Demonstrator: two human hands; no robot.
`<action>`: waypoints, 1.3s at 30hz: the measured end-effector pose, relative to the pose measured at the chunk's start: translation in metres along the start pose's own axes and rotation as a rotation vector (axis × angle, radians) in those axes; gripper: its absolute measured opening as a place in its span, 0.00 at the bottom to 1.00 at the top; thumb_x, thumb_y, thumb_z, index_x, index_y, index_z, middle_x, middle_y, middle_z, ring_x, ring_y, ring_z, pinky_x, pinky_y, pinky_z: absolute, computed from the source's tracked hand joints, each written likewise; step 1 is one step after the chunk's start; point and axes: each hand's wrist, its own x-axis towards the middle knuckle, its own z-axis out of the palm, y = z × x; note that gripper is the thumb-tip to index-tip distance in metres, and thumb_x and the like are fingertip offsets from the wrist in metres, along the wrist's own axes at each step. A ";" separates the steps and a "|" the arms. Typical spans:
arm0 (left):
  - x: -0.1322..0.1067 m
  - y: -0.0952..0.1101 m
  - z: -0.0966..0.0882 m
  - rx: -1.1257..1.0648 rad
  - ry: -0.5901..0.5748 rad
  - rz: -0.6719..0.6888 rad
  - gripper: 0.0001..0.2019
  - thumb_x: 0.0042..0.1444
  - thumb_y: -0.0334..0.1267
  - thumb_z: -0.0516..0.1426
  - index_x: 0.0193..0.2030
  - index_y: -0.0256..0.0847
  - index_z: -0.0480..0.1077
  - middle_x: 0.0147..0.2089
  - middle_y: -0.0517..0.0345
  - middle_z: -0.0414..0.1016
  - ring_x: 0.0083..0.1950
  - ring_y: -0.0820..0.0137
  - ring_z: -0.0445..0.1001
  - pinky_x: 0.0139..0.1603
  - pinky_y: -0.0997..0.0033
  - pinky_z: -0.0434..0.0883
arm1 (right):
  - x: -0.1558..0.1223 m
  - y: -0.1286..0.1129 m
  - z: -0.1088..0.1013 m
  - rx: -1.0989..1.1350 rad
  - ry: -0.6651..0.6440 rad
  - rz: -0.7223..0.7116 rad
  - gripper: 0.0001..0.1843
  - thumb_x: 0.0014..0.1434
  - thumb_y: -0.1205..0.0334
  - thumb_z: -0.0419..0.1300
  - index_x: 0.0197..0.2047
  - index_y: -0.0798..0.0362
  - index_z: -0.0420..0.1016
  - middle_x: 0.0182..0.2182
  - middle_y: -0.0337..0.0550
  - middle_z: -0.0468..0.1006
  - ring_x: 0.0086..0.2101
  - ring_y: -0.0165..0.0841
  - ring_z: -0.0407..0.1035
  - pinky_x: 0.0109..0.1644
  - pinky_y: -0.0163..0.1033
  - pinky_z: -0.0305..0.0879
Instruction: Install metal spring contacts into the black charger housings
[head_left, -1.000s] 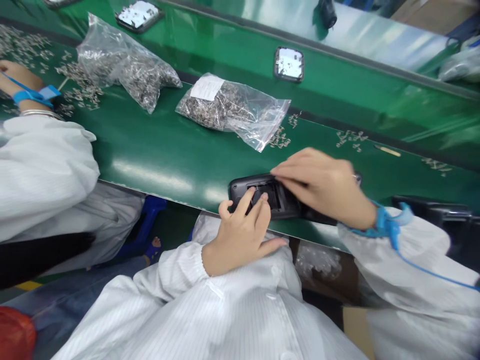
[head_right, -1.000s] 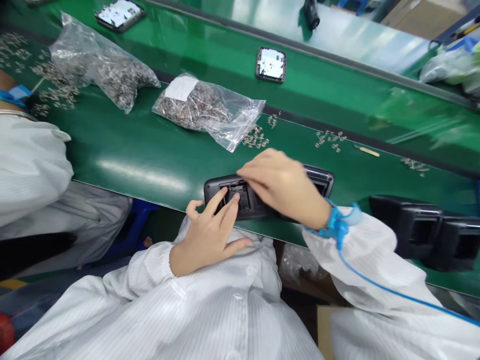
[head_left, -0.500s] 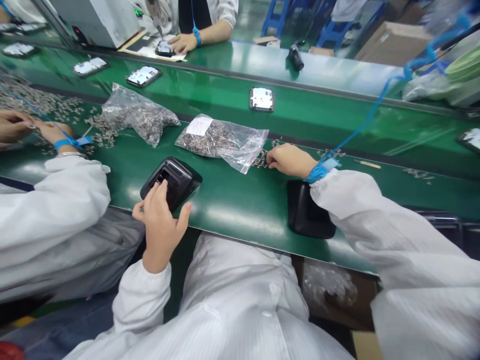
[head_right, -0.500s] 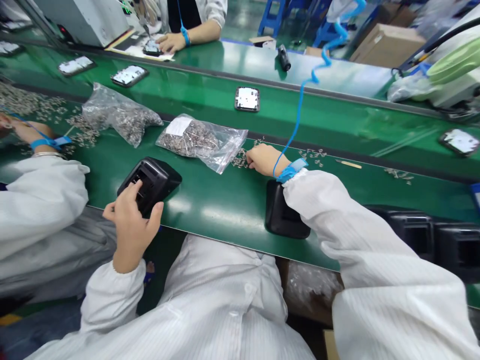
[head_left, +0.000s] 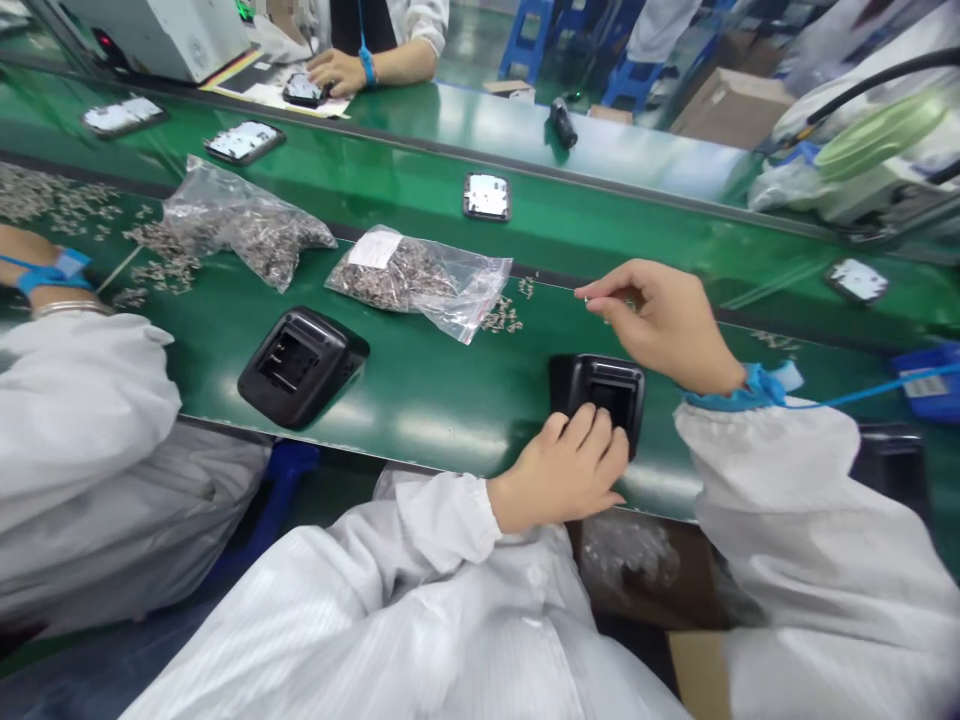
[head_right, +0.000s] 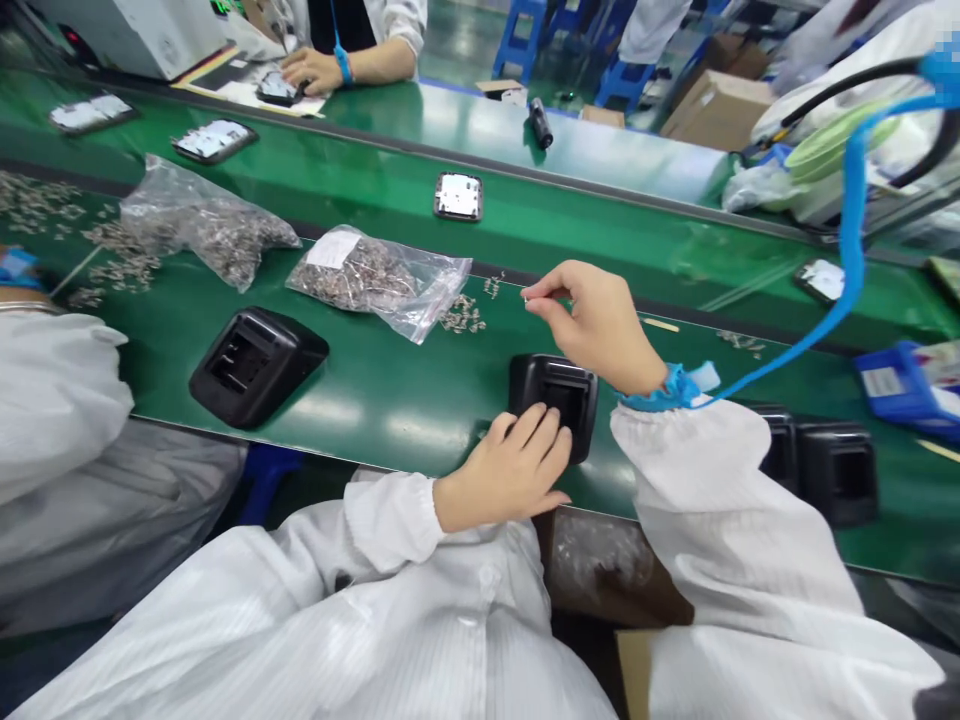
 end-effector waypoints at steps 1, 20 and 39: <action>0.001 0.000 0.003 0.000 -0.011 -0.005 0.31 0.69 0.53 0.54 0.67 0.28 0.66 0.68 0.34 0.66 0.72 0.47 0.63 0.62 0.54 0.64 | -0.007 -0.003 -0.003 0.070 0.017 0.017 0.05 0.65 0.58 0.61 0.40 0.47 0.77 0.41 0.46 0.84 0.43 0.44 0.79 0.44 0.51 0.75; -0.043 -0.049 0.007 -0.127 0.187 0.088 0.22 0.73 0.54 0.51 0.45 0.35 0.73 0.50 0.47 0.80 0.57 0.56 0.75 0.53 0.55 0.65 | -0.064 -0.010 0.002 -0.310 -0.339 -0.385 0.12 0.72 0.66 0.52 0.44 0.51 0.78 0.42 0.47 0.79 0.39 0.36 0.72 0.42 0.41 0.67; -0.040 -0.047 0.006 -0.167 0.249 0.010 0.17 0.72 0.51 0.53 0.39 0.39 0.71 0.42 0.57 0.80 0.57 0.63 0.74 0.46 0.56 0.51 | -0.069 -0.003 0.010 -0.496 -0.387 -0.723 0.14 0.72 0.71 0.51 0.40 0.56 0.78 0.40 0.52 0.79 0.39 0.39 0.66 0.41 0.43 0.58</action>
